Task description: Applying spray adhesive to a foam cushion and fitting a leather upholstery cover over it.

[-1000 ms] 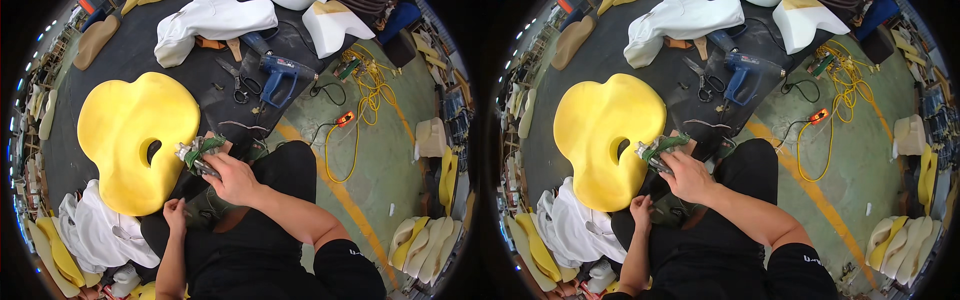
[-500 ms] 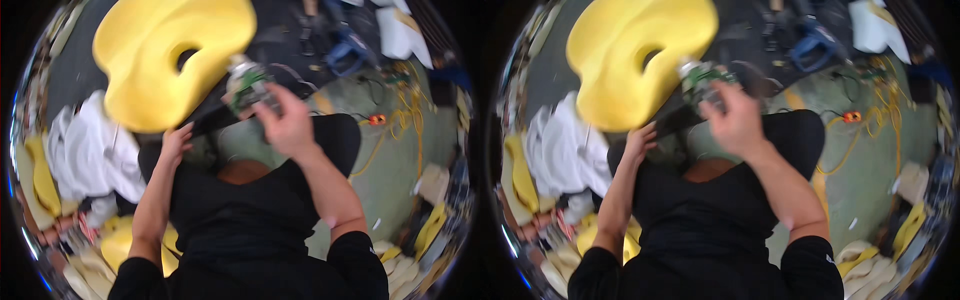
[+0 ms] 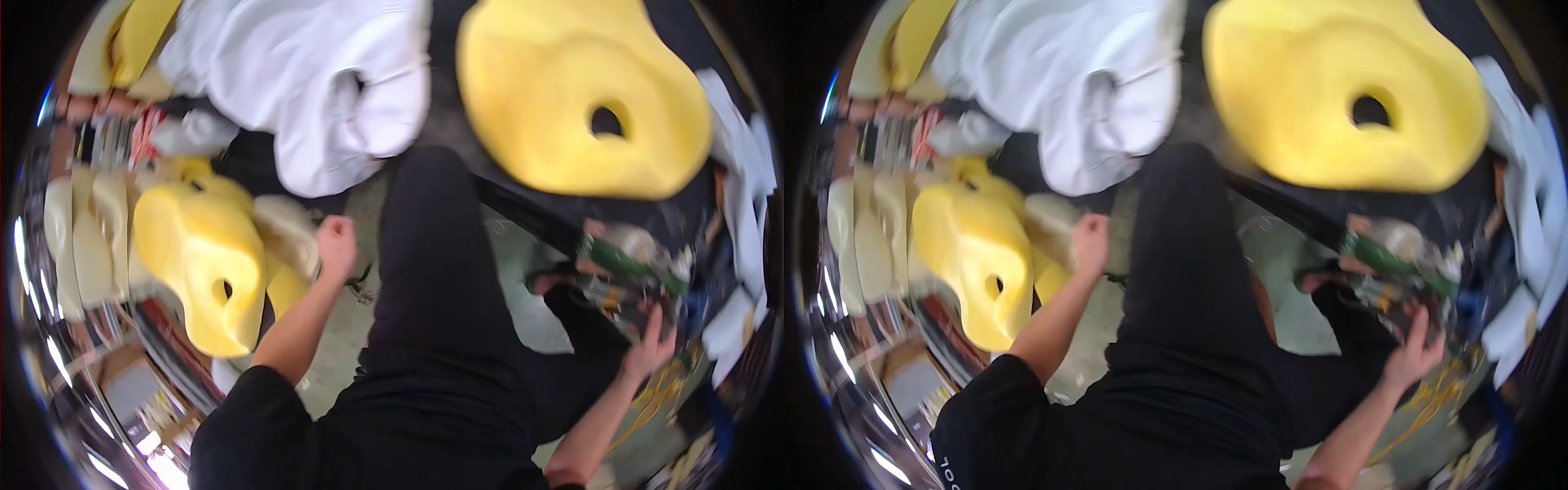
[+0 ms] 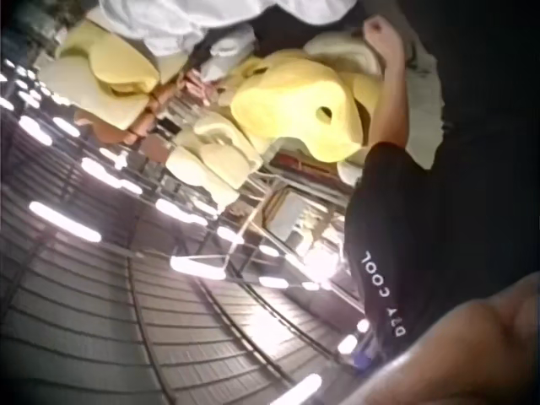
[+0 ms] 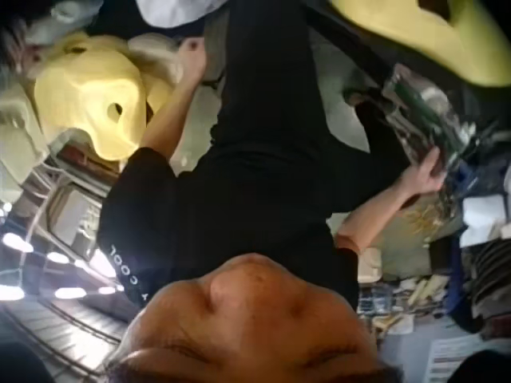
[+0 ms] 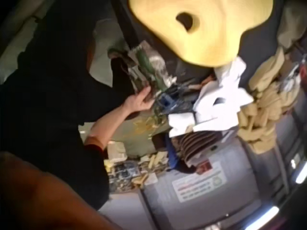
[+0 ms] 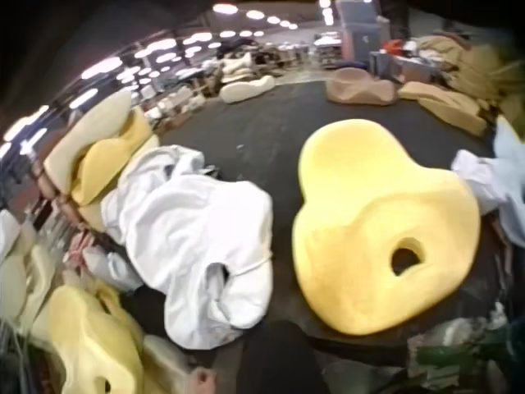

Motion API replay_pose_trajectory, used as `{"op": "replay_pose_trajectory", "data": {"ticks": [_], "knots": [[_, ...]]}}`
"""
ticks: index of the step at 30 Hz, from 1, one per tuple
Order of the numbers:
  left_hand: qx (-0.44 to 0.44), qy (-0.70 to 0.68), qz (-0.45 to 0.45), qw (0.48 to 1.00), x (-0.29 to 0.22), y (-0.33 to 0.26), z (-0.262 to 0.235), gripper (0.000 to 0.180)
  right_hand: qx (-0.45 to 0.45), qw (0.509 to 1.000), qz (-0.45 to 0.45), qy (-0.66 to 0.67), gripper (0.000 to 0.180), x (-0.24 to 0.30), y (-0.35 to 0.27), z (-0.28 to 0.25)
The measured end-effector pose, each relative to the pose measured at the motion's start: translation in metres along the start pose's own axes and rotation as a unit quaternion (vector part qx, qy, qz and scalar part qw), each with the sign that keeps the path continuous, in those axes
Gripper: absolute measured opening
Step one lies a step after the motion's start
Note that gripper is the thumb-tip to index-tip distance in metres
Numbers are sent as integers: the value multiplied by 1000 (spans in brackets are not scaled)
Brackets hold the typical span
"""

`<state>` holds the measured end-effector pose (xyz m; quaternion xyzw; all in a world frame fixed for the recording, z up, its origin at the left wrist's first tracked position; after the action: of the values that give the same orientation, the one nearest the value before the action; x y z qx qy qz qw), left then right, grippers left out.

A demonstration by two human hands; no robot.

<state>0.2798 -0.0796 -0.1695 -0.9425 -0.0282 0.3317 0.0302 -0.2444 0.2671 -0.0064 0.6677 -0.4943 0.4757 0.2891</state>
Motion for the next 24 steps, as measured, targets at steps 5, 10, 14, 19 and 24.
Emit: {"op": "replay_pose_trajectory", "data": {"ticks": [5, 10, 14, 19, 24], "knots": [[322, 119, -170, 924, 100, -117, 59, 23, 21, 999, -17, -36, 42, 7, 1, -7], [253, -34, -296, 921, 113, -135, 91, 17, 37, 997, 25, -65, 45, 7, 11, -26], [305, -74, -370, 874, 141, -143, 99, 17, 30, 993, 31, -110, 47, 13, 21, -38], [203, 160, -396, 881, 268, -169, 73, 57, 31, 993, 55, -104, 47, 10, 28, -35], [151, 132, -456, 867, 297, -136, 63, 68, 21, 993, 83, -77, 48, 13, 31, -39]]}}
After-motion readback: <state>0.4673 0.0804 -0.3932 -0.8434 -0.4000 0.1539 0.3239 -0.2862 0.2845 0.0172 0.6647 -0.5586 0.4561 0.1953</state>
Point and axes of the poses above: each hand's wrist, its own y-axis towards the middle knuckle, its own z-axis out of the palm, x = y × z, the point moved 4 cm from there along y, towards the middle knuckle, and after that the axes turned 5 degrees about y, right-handed, at the moved point
